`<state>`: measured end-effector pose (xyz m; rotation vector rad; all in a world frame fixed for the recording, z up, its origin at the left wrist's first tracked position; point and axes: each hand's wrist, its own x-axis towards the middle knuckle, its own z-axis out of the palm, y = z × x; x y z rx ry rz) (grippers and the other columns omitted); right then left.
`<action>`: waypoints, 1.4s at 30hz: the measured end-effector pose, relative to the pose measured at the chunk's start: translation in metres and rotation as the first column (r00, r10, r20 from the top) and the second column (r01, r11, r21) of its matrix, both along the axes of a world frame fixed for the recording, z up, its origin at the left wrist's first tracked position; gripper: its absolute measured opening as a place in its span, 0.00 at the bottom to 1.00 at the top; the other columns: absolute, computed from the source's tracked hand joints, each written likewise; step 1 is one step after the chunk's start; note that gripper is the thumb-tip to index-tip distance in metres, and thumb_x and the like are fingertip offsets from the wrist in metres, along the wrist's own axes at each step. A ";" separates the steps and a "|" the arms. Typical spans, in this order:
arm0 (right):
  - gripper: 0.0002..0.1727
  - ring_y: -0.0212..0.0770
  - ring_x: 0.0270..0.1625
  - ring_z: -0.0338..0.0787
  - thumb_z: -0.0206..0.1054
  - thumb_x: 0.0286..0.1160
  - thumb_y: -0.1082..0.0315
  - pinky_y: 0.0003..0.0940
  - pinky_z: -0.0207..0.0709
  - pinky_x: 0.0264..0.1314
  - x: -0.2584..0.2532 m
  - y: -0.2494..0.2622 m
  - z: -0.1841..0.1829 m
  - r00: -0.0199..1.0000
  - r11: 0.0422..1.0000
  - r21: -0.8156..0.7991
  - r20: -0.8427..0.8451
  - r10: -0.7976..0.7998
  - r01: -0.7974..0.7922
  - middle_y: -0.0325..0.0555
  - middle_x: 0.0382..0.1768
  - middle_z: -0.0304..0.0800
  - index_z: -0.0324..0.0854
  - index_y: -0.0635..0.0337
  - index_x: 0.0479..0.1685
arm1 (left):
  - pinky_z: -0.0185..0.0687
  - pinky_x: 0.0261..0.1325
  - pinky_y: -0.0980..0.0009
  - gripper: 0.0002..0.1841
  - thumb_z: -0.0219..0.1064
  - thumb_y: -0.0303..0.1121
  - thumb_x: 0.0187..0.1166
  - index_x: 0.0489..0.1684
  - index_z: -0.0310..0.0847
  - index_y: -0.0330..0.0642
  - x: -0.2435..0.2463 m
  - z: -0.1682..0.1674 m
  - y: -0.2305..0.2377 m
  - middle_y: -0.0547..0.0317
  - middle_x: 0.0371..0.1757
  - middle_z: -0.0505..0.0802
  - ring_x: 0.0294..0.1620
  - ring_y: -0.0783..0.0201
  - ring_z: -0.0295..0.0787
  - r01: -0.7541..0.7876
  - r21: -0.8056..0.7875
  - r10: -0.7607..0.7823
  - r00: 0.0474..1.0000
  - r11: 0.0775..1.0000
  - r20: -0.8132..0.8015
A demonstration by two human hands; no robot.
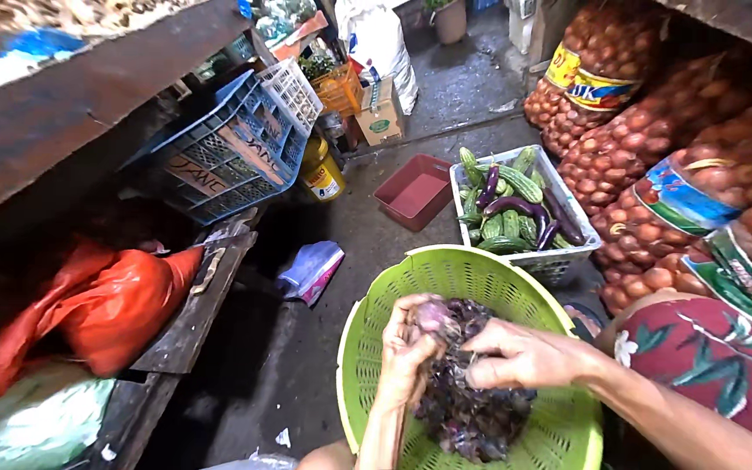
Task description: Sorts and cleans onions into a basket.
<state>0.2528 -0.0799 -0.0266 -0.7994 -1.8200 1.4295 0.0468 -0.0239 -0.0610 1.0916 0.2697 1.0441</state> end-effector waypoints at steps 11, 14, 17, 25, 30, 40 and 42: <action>0.32 0.30 0.26 0.83 0.65 0.76 0.37 0.25 0.75 0.28 -0.031 -0.001 -0.023 0.794 0.717 0.430 0.001 -0.609 0.549 0.44 0.21 0.81 0.82 0.64 0.40 | 0.87 0.59 0.73 0.31 0.81 0.20 0.55 0.61 0.85 0.58 -0.003 -0.001 0.000 0.64 0.66 0.88 0.60 0.71 0.88 0.114 0.077 -0.120 0.989 0.991 0.086; 0.30 0.31 0.22 0.79 0.60 0.82 0.39 0.27 0.71 0.23 -0.033 0.000 -0.027 0.792 0.677 0.506 -0.022 -0.610 0.535 0.42 0.17 0.76 0.80 0.63 0.36 | 0.87 0.59 0.74 0.32 0.81 0.18 0.55 0.61 0.84 0.58 -0.004 0.000 -0.001 0.64 0.65 0.88 0.60 0.71 0.88 0.113 0.094 -0.121 0.989 0.989 0.080; 0.29 0.31 0.22 0.79 0.57 0.84 0.41 0.27 0.71 0.23 -0.034 0.000 -0.029 0.800 0.678 0.516 -0.026 -0.599 0.524 0.42 0.17 0.75 0.80 0.62 0.36 | 0.86 0.60 0.74 0.32 0.81 0.18 0.54 0.60 0.84 0.58 -0.003 0.000 -0.001 0.64 0.64 0.88 0.61 0.71 0.87 0.091 0.106 -0.099 0.993 0.990 0.069; 0.31 0.31 0.22 0.79 0.51 0.88 0.41 0.27 0.72 0.24 -0.037 -0.001 -0.034 0.768 0.663 0.489 -0.024 -0.640 0.567 0.42 0.17 0.76 0.81 0.62 0.36 | 0.86 0.60 0.74 0.32 0.80 0.16 0.52 0.57 0.84 0.58 0.000 0.001 -0.008 0.62 0.63 0.89 0.61 0.70 0.87 0.028 0.067 -0.032 0.997 0.997 0.070; 0.30 0.32 0.19 0.77 0.52 0.88 0.42 0.29 0.70 0.21 -0.042 -0.001 -0.036 0.734 0.629 0.496 -0.027 -0.678 0.599 0.41 0.15 0.74 0.82 0.61 0.32 | 0.87 0.60 0.73 0.31 0.82 0.17 0.51 0.56 0.86 0.58 0.001 0.003 -0.009 0.62 0.62 0.90 0.61 0.69 0.88 -0.038 0.060 0.036 0.998 0.997 0.046; 0.32 0.35 0.17 0.77 0.48 0.88 0.40 0.32 0.68 0.17 -0.039 0.001 -0.037 0.657 0.528 0.614 0.021 -0.754 0.586 0.41 0.13 0.72 0.80 0.59 0.31 | 0.87 0.60 0.73 0.31 0.83 0.18 0.52 0.56 0.85 0.57 0.004 0.000 -0.010 0.61 0.63 0.90 0.60 0.69 0.88 -0.063 0.027 0.062 0.997 0.998 0.034; 0.32 0.36 0.16 0.76 0.48 0.89 0.41 0.33 0.68 0.17 -0.041 0.001 -0.039 0.659 0.561 0.570 0.044 -0.751 0.601 0.41 0.12 0.71 0.81 0.59 0.29 | 0.88 0.59 0.73 0.30 0.84 0.19 0.51 0.55 0.86 0.57 0.004 -0.001 -0.011 0.62 0.61 0.91 0.60 0.70 0.89 -0.118 0.034 0.119 0.993 0.992 0.000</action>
